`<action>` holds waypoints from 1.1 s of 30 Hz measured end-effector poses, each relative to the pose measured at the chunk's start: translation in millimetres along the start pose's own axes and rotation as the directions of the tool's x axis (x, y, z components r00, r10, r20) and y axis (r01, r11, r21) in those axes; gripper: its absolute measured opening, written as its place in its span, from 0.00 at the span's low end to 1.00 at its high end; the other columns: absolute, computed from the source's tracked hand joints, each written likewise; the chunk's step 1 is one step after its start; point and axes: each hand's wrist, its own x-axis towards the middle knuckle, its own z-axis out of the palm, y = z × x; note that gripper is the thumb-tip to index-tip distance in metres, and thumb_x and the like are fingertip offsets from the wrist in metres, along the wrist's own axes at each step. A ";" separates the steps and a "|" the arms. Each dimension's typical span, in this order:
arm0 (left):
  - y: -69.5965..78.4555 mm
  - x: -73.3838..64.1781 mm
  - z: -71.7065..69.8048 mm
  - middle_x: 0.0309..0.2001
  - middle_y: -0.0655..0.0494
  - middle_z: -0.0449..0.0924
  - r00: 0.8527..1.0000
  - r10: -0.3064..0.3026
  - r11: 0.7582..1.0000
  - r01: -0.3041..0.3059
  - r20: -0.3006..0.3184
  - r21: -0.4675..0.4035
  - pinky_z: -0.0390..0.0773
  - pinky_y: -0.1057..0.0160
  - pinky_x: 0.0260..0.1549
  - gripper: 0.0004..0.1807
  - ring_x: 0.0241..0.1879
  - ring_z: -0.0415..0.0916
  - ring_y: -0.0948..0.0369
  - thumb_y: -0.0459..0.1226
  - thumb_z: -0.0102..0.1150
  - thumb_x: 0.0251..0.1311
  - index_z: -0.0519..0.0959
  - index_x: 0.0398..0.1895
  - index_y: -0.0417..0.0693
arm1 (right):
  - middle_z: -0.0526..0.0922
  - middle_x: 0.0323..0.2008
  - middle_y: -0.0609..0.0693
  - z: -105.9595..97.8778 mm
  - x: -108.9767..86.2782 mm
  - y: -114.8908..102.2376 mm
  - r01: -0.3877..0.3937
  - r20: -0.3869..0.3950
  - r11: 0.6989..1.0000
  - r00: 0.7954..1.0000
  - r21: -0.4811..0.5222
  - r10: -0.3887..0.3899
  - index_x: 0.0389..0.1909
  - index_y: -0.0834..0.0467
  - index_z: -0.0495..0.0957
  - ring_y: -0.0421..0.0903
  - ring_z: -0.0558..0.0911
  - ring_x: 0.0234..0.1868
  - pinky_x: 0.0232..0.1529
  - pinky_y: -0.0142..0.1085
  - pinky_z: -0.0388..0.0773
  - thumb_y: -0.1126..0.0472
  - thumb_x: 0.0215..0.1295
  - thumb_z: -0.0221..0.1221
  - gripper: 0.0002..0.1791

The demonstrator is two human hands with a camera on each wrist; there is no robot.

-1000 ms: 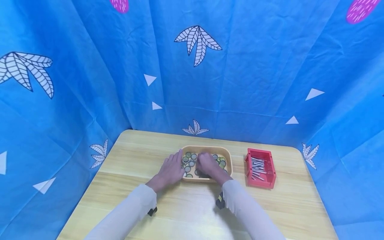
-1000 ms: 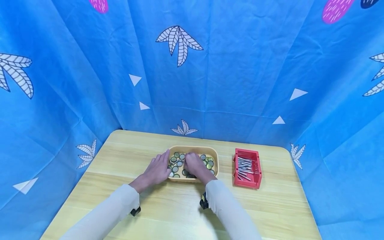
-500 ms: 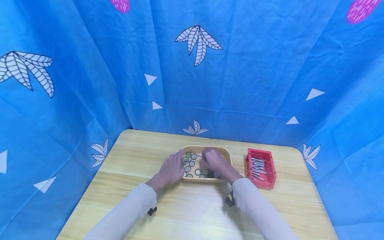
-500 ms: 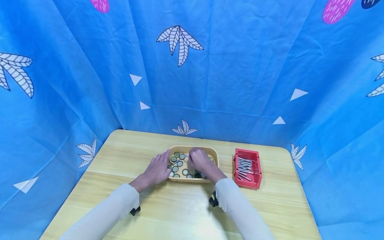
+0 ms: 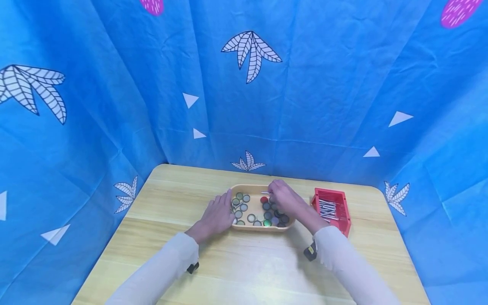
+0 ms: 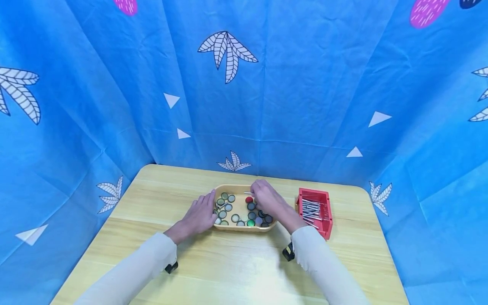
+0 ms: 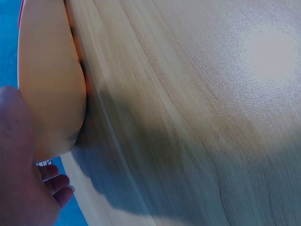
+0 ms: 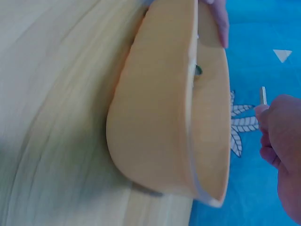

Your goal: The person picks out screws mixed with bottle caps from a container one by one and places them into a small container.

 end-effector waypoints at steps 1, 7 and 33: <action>-0.1 0.3 0.1 0.75 0.39 0.66 1.000 -0.001 1.000 0.001 0.002 0.000 0.72 0.43 0.66 0.48 0.70 0.67 0.44 0.45 0.50 0.65 0.45 0.83 0.36 | 0.81 0.42 0.50 -2.6 -2.2 1.3 -0.011 -0.002 1.000 1.000 0.008 0.011 0.45 0.59 0.80 0.46 0.79 0.47 0.53 0.40 0.84 0.70 0.69 0.61 0.07; 0.2 1.7 0.5 0.78 0.40 0.63 0.999 -0.020 1.000 0.019 0.025 0.008 0.69 0.43 0.71 0.48 0.73 0.64 0.44 0.46 0.50 0.66 0.43 0.84 0.38 | 0.81 0.42 0.49 -14.2 -15.9 10.0 0.006 -0.052 1.000 0.999 0.012 -0.006 0.45 0.59 0.81 0.46 0.79 0.48 0.53 0.41 0.84 0.66 0.72 0.59 0.05; 1.8 1.7 -0.1 0.76 0.40 0.65 1.000 -0.018 1.000 0.018 0.019 0.005 0.71 0.44 0.67 0.47 0.71 0.66 0.44 0.44 0.51 0.67 0.44 0.84 0.37 | 0.82 0.41 0.50 -29.5 -85.5 66.8 0.029 -0.246 1.000 0.969 0.002 -0.028 0.41 0.59 0.82 0.48 0.80 0.47 0.51 0.45 0.84 0.69 0.65 0.66 0.06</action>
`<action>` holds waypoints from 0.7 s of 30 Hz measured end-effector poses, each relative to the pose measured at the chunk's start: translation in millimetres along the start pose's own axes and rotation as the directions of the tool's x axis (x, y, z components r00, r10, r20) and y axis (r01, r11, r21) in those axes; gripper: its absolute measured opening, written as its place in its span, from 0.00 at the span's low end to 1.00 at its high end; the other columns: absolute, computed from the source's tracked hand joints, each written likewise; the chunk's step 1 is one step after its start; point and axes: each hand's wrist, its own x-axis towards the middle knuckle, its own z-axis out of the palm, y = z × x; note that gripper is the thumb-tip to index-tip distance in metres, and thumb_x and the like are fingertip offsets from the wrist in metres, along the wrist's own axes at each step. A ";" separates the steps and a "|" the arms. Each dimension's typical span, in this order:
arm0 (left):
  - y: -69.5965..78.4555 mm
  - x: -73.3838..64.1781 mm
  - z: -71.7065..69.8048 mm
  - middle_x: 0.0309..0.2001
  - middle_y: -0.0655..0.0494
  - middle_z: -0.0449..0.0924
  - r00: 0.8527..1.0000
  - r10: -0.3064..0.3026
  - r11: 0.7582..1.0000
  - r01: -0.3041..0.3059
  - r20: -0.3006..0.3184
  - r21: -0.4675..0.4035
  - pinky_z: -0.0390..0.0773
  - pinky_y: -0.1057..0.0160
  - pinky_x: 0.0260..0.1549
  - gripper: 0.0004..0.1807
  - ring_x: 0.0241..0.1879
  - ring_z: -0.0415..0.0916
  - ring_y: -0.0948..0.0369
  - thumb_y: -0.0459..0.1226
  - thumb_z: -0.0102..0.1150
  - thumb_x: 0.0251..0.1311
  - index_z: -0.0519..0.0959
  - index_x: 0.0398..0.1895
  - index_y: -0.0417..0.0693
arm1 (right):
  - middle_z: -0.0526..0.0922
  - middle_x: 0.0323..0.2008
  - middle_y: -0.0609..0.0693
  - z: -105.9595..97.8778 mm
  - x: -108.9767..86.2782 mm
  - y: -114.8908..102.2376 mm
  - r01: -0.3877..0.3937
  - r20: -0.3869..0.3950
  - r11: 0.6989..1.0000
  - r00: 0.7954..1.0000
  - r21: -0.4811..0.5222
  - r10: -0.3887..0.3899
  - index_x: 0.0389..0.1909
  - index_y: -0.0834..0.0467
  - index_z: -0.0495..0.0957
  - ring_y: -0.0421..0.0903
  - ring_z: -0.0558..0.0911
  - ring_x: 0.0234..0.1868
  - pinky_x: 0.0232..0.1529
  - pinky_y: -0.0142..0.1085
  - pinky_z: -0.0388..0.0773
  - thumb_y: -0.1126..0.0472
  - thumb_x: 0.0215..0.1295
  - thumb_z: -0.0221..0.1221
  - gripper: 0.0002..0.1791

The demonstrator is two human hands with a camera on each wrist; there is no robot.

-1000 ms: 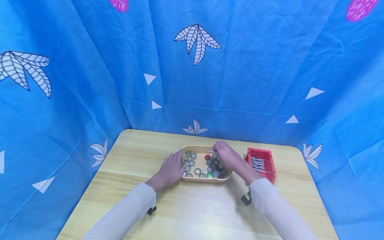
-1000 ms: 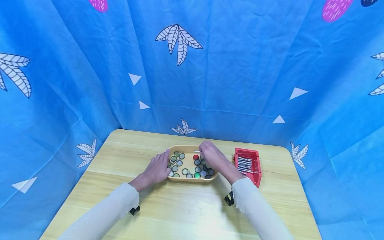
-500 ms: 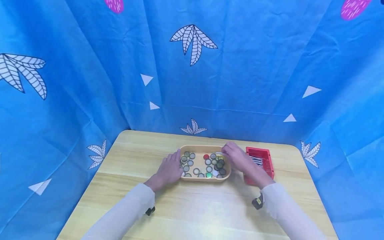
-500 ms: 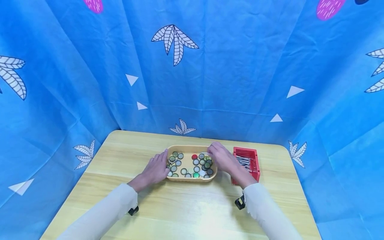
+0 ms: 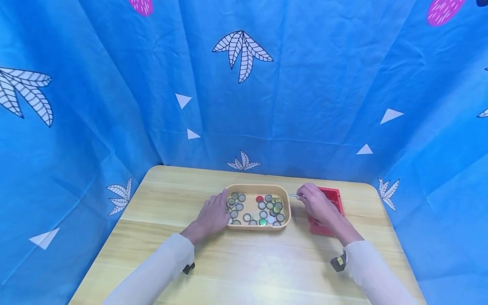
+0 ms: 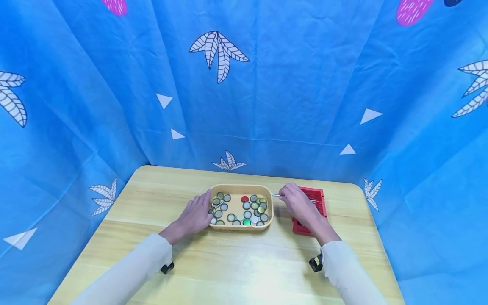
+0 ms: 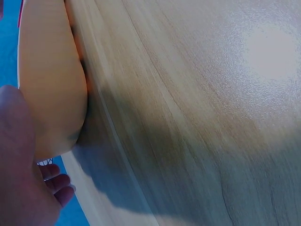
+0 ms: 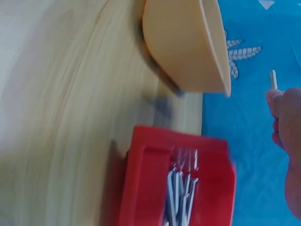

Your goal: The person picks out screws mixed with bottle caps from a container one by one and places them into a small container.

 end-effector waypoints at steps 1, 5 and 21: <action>-0.4 0.3 0.1 0.76 0.40 0.65 1.000 0.001 1.000 -0.001 0.000 0.003 0.71 0.44 0.67 0.47 0.71 0.66 0.44 0.45 0.51 0.67 0.44 0.84 0.37 | 0.82 0.41 0.50 -0.6 -2.4 2.1 -0.007 -0.002 1.000 1.000 0.001 0.007 0.41 0.59 0.82 0.48 0.80 0.47 0.51 0.46 0.84 0.69 0.64 0.66 0.07; -0.9 0.5 1.0 0.77 0.40 0.64 1.000 -0.002 1.000 0.002 0.007 -0.002 0.70 0.43 0.68 0.47 0.72 0.65 0.44 0.45 0.49 0.66 0.43 0.84 0.38 | 0.82 0.40 0.49 -4.2 -12.9 9.4 -0.051 -0.001 0.999 0.999 -0.018 0.051 0.41 0.58 0.81 0.47 0.80 0.46 0.51 0.45 0.84 0.69 0.64 0.67 0.07; -1.7 0.8 5.0 0.76 0.40 0.65 1.000 -0.010 1.000 0.009 -0.025 -0.016 0.70 0.43 0.68 0.48 0.72 0.66 0.44 0.44 0.50 0.65 0.44 0.84 0.38 | 0.83 0.37 0.55 -15.7 -50.3 41.0 -0.145 -0.060 0.985 0.988 -0.092 0.140 0.39 0.63 0.80 0.53 0.82 0.45 0.52 0.52 0.84 0.72 0.63 0.66 0.06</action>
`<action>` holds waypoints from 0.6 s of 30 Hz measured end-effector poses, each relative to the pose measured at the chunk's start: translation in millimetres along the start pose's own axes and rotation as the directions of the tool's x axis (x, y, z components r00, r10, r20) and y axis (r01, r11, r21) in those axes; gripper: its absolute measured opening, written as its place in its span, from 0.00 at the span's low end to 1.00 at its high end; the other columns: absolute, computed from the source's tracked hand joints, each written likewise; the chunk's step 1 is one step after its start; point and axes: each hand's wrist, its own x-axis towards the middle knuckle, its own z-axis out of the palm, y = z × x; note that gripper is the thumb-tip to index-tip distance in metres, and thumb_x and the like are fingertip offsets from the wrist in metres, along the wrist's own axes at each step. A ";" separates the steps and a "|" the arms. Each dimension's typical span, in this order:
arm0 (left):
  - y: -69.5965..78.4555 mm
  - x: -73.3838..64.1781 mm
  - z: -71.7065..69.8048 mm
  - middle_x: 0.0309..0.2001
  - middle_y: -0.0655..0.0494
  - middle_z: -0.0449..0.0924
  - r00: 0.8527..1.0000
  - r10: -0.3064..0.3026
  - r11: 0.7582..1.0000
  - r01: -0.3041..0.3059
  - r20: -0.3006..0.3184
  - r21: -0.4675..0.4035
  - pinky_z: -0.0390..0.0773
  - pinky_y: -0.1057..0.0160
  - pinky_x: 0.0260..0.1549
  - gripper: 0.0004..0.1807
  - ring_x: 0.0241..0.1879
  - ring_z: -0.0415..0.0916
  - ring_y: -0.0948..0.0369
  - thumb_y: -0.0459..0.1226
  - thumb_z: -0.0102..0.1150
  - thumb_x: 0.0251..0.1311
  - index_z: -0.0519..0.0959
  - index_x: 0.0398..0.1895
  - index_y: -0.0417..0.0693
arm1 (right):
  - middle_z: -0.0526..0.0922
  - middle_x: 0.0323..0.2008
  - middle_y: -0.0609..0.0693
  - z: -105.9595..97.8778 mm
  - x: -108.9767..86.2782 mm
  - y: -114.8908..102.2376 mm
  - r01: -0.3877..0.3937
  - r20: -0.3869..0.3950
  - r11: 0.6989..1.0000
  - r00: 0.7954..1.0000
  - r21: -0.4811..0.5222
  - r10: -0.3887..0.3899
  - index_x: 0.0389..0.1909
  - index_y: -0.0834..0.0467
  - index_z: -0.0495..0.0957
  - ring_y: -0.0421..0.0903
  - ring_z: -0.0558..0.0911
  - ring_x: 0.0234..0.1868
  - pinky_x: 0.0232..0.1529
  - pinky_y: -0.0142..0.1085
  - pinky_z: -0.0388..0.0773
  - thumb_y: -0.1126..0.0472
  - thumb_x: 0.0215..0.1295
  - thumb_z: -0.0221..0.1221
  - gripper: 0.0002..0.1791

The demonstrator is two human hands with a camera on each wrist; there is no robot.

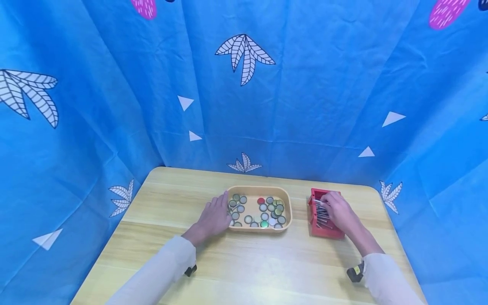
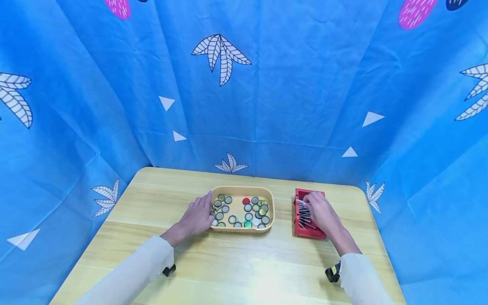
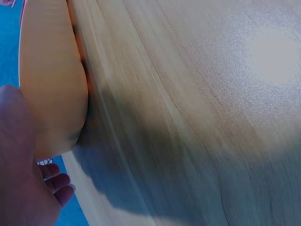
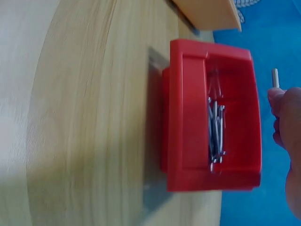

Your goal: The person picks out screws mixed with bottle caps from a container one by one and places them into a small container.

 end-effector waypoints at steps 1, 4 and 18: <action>0.2 0.1 0.1 0.76 0.40 0.65 1.000 0.000 1.000 0.000 -0.002 0.000 0.70 0.43 0.69 0.47 0.72 0.66 0.43 0.43 0.51 0.65 0.44 0.84 0.38 | 0.83 0.37 0.55 -0.1 -2.0 2.3 -0.002 -0.005 1.000 1.000 -0.005 0.002 0.38 0.63 0.80 0.53 0.81 0.44 0.51 0.52 0.84 0.72 0.62 0.66 0.06; 0.8 -0.3 -0.9 0.76 0.39 0.64 1.000 0.000 1.000 0.000 0.001 -0.005 0.70 0.43 0.69 0.48 0.72 0.65 0.43 0.44 0.51 0.65 0.44 0.84 0.38 | 0.83 0.38 0.55 -2.1 -6.4 7.2 -0.032 0.008 0.999 0.999 -0.022 0.032 0.40 0.63 0.80 0.53 0.81 0.45 0.51 0.52 0.83 0.71 0.63 0.66 0.07; 1.2 -1.9 -0.9 0.75 0.39 0.66 1.000 0.010 1.000 -0.010 -0.008 -0.004 0.72 0.44 0.65 0.48 0.70 0.66 0.43 0.45 0.50 0.63 0.45 0.83 0.36 | 0.85 0.41 0.57 0.9 -14.4 15.4 -0.061 0.093 0.997 0.994 -0.042 0.065 0.42 0.64 0.81 0.54 0.80 0.46 0.52 0.53 0.83 0.71 0.63 0.66 0.08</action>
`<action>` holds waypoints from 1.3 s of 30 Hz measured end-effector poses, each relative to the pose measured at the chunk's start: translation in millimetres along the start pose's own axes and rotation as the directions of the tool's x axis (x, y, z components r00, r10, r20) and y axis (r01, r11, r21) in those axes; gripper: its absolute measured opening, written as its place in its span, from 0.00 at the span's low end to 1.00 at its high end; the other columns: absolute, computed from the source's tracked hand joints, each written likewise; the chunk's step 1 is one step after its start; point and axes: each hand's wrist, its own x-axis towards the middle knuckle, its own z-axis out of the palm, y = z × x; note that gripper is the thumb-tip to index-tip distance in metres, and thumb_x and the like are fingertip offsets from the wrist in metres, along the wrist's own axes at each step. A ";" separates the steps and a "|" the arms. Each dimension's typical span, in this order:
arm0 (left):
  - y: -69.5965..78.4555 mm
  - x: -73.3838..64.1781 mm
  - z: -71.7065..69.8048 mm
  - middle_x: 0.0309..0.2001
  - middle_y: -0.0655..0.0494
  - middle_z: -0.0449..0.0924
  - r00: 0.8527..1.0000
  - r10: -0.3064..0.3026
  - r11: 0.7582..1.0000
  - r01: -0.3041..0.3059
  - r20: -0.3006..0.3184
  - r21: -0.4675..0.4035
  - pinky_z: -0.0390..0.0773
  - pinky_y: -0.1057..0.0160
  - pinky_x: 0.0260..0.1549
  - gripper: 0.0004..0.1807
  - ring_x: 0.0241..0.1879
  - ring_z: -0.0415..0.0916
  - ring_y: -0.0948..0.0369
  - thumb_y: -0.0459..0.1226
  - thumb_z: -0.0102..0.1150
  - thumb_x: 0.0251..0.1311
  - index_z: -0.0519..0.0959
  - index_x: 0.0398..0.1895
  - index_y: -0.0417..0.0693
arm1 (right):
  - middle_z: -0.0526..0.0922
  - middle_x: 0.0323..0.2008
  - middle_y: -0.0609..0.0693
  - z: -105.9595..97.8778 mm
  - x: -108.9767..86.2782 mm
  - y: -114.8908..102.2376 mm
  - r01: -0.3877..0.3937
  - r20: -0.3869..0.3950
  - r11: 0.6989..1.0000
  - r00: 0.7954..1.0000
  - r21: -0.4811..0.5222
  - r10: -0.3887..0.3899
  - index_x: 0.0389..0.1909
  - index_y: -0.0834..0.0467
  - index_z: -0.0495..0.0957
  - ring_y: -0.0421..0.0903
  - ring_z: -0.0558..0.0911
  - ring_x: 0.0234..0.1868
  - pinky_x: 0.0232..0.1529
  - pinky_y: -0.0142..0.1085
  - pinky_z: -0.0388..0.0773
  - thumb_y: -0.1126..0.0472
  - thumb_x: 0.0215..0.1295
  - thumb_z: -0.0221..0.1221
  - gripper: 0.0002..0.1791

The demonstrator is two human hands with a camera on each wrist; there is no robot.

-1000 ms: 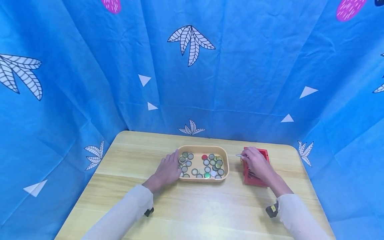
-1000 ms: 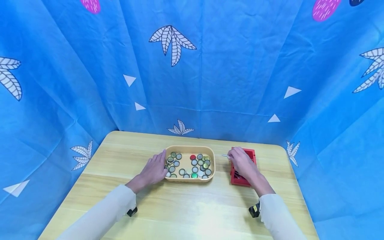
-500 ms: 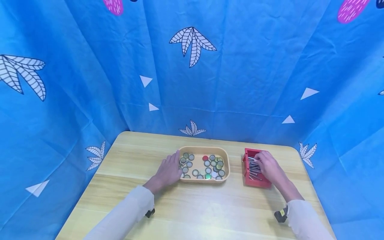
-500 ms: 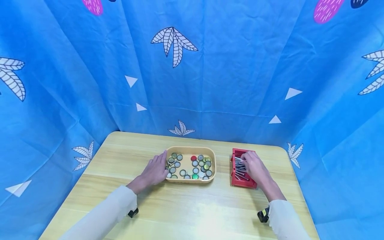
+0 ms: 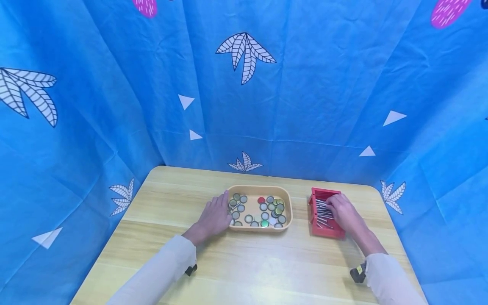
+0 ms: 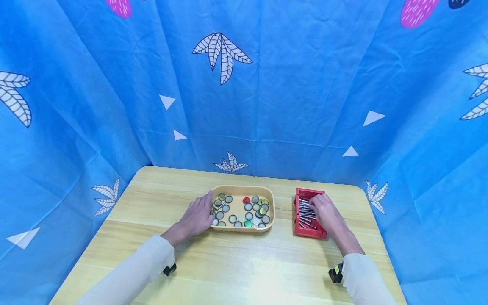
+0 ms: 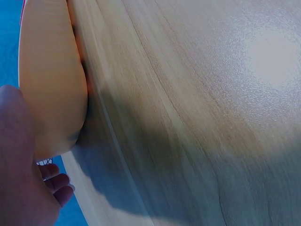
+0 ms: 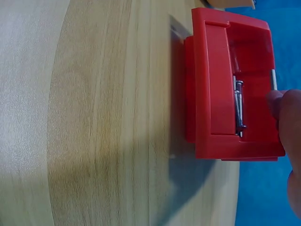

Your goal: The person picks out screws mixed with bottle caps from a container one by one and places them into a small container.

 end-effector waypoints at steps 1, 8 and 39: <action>-0.1 -0.2 0.1 0.75 0.39 0.66 1.000 0.000 1.000 0.000 -0.002 0.000 0.72 0.43 0.64 0.48 0.70 0.66 0.43 0.44 0.50 0.63 0.45 0.83 0.36 | 0.85 0.40 0.57 1.1 0.3 0.5 0.013 0.003 1.000 1.000 -0.005 -0.013 0.42 0.64 0.82 0.54 0.81 0.46 0.52 0.53 0.83 0.71 0.63 0.66 0.08; -0.8 0.8 1.6 0.77 0.40 0.64 1.000 -0.014 1.000 0.014 0.004 -0.013 0.71 0.44 0.67 0.48 0.72 0.66 0.43 0.43 0.51 0.64 0.45 0.84 0.38 | 0.87 0.39 0.58 8.8 3.7 2.2 0.072 0.044 0.990 0.997 -0.119 -0.067 0.40 0.65 0.84 0.55 0.82 0.44 0.55 0.53 0.82 0.72 0.60 0.68 0.08; 2.2 -1.4 -2.9 0.79 0.39 0.60 0.999 -0.007 1.000 0.006 0.047 0.015 0.69 0.45 0.70 0.49 0.73 0.64 0.44 0.46 0.49 0.66 0.41 0.84 0.36 | 0.88 0.42 0.65 11.6 9.7 -1.8 0.042 0.158 0.954 0.987 -0.298 0.006 0.43 0.69 0.85 0.62 0.82 0.50 0.72 0.61 0.71 0.79 0.54 0.65 0.14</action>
